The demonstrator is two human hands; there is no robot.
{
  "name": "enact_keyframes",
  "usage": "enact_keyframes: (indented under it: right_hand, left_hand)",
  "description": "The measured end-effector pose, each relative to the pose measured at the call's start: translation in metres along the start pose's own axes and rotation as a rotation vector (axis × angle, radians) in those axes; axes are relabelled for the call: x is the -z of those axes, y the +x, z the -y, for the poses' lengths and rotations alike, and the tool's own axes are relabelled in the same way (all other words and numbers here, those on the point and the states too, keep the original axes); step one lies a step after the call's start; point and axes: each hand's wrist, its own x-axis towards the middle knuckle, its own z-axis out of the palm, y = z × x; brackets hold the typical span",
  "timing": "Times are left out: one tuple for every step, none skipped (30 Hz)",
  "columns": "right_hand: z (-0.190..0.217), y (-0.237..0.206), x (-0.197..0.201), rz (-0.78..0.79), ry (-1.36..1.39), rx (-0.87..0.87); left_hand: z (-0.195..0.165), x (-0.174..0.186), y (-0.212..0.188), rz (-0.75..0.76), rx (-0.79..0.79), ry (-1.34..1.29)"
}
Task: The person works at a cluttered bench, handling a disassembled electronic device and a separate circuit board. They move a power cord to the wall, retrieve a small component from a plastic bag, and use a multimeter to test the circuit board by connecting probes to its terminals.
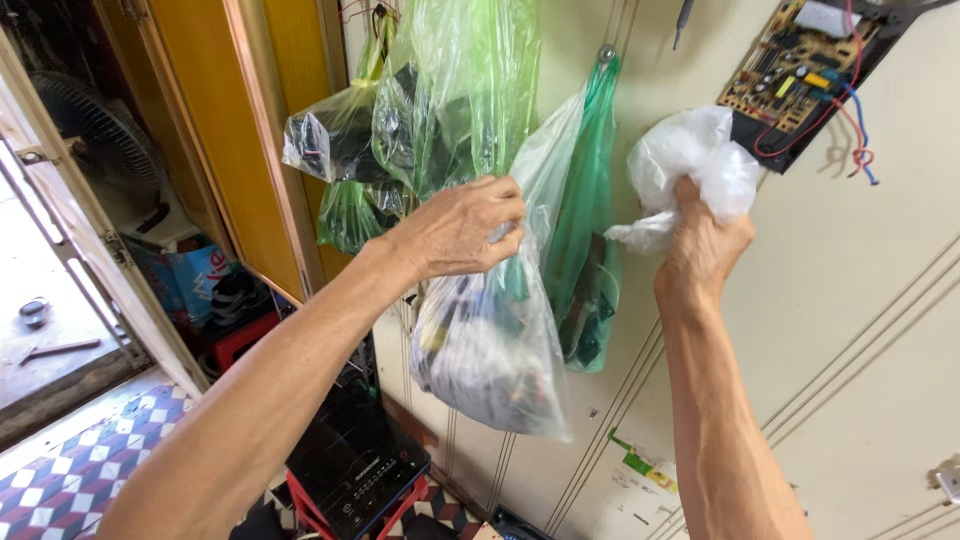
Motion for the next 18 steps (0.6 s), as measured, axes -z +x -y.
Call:
enact_keyframes:
  right_hand:
    - [-0.004, -0.001, 0.000, -0.011, 0.003, -0.036]
    - [-0.009, -0.003, 0.001, 0.008, -0.016, -0.026]
    - [-0.015, -0.008, 0.005, 0.027, -0.035, -0.015]
    - [-0.022, -0.015, 0.009, 0.046, -0.055, -0.003]
    - [-0.029, -0.023, 0.013, 0.045, -0.087, -0.022]
    - [-0.035, -0.033, 0.019, 0.042, -0.121, -0.039]
    - [-0.041, -0.042, 0.025, 0.039, -0.156, -0.055]
    - [-0.046, -0.050, 0.031, 0.047, -0.170, -0.070]
    - [-0.050, -0.059, 0.037, 0.055, -0.185, -0.086]
    - [-0.053, -0.066, 0.042, 0.064, -0.202, -0.102]
    - [-0.055, -0.070, 0.045, 0.060, -0.210, -0.118]
    - [-0.057, -0.074, 0.047, 0.057, -0.216, -0.133]
    - [-0.058, -0.076, 0.049, 0.055, -0.222, -0.148]
    - [-0.058, -0.076, 0.049, 0.059, -0.229, -0.152]
    - [-0.057, -0.076, 0.050, 0.061, -0.238, -0.156]
    - [-0.057, -0.076, 0.050, 0.060, -0.249, -0.158]
    - [-0.055, -0.075, 0.050, 0.057, -0.255, -0.157]
    - [-0.053, -0.075, 0.050, 0.056, -0.261, -0.157]
  left_hand:
    - [-0.001, 0.004, -0.002, 0.022, 0.022, 0.012]
    - [-0.003, 0.006, -0.003, 0.025, 0.083, 0.001]
    - [-0.004, 0.008, -0.004, 0.028, 0.144, -0.010]
    - [-0.004, 0.009, -0.005, 0.029, 0.204, -0.022]
    - [-0.004, 0.010, -0.006, 0.020, 0.226, -0.039]
    - [-0.004, 0.010, -0.007, 0.010, 0.246, -0.059]
    - [-0.004, 0.009, -0.009, 0.000, 0.265, -0.080]
    - [-0.002, 0.008, -0.012, -0.027, 0.289, -0.120]
    - [-0.001, 0.008, -0.017, -0.054, 0.312, -0.162]
    - [0.000, 0.006, -0.021, -0.082, 0.337, -0.204]
    - [0.001, 0.003, -0.024, -0.055, 0.384, -0.219]
    - [0.002, 0.001, -0.027, -0.030, 0.430, -0.232]
    - [0.003, 0.000, -0.030, -0.005, 0.477, -0.245]
    - [0.003, -0.001, -0.033, -0.064, 0.416, -0.264]
    - [0.004, -0.001, -0.035, -0.120, 0.353, -0.285]
    - [0.004, -0.002, -0.036, -0.176, 0.287, -0.308]
    - [0.003, -0.003, -0.036, -0.177, 0.305, -0.307]
    - [0.003, -0.003, -0.036, -0.178, 0.327, -0.305]
